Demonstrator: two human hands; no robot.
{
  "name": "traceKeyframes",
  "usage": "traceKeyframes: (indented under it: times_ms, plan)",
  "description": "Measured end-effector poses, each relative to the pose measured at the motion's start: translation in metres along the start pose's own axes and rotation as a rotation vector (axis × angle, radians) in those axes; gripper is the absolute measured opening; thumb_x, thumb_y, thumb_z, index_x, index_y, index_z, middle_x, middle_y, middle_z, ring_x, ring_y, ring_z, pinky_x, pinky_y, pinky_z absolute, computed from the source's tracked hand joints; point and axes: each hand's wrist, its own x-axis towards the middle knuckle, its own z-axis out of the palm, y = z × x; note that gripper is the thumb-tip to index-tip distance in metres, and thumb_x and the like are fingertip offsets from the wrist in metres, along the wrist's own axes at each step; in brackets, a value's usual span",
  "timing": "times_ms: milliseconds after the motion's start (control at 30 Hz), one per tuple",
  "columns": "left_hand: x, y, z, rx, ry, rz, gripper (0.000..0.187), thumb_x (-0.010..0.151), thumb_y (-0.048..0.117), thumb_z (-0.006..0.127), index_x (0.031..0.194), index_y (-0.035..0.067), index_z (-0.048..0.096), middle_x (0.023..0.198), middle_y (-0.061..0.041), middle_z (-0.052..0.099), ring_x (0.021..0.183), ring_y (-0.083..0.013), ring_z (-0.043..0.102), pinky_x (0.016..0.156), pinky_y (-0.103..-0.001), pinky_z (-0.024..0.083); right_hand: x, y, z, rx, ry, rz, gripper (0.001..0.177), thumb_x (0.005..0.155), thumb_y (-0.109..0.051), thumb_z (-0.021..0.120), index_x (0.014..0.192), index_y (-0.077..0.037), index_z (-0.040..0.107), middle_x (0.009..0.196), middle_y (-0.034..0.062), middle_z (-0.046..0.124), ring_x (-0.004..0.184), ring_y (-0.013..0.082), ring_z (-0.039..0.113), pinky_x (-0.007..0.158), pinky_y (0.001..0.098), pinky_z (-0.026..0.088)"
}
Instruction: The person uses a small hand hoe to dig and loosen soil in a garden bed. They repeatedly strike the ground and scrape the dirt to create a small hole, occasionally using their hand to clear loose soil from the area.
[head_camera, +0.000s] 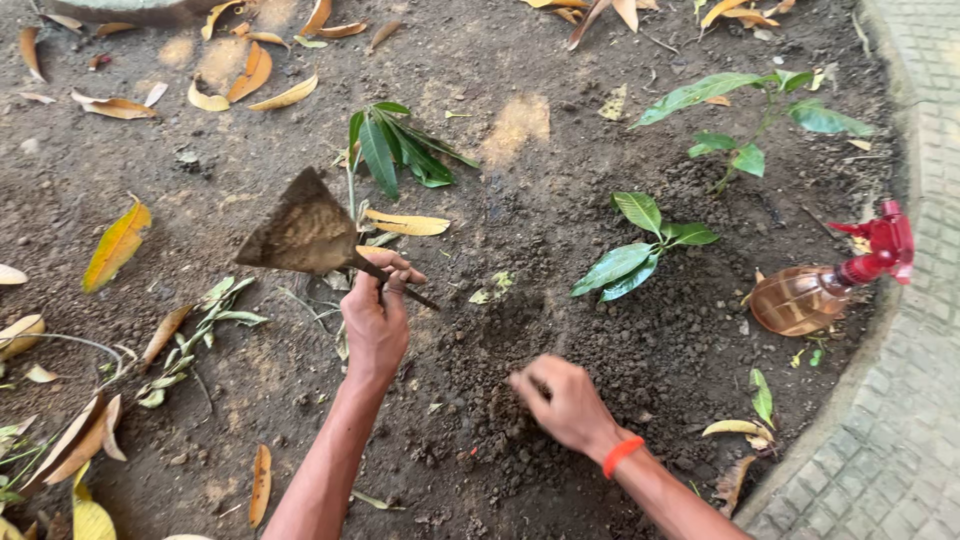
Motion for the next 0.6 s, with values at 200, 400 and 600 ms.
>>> traceKeyframes:
  times_ms: [200, 400, 600]
  plan:
    - [0.007, 0.005, 0.003, 0.022, 0.010, 0.028, 0.009, 0.105, -0.002, 0.051, 0.110, 0.003, 0.057, 0.092, -0.011, 0.074, 0.092, -0.0177, 0.075, 0.085, -0.033, 0.061, 0.075, 0.016, 0.030, -0.514, 0.045, -0.128, 0.075, 0.107, -0.052, 0.045, 0.150, 0.008, 0.033, 0.158, 0.0338, 0.025, 0.149, 0.0487, 0.019, 0.119, 0.0582, 0.017]
    - [0.006, 0.001, 0.004, 0.022, 0.013, 0.027, 0.013, 0.104, -0.006, 0.050, 0.110, 0.003, 0.057, 0.091, -0.011, 0.074, 0.093, -0.0168, 0.075, 0.084, -0.033, 0.061, 0.050, -0.019, 0.050, -0.295, 0.209, -0.033, 0.058, 0.101, -0.050, 0.049, 0.113, 0.005, 0.062, 0.117, 0.0220, 0.062, 0.116, 0.0374, 0.057, 0.105, 0.0491, 0.044]
    - [0.007, 0.002, 0.003, -0.001, -0.015, 0.066, 0.016, 0.102, -0.010, 0.048, 0.111, 0.002, 0.055, 0.093, -0.011, 0.073, 0.093, -0.0180, 0.075, 0.084, -0.034, 0.060, 0.003, -0.040, 0.005, -0.285, -0.031, -0.125, 0.049, 0.106, -0.043, 0.051, 0.094, 0.002, 0.066, 0.097, 0.0178, 0.062, 0.095, 0.0318, 0.059, 0.091, 0.0480, 0.049]
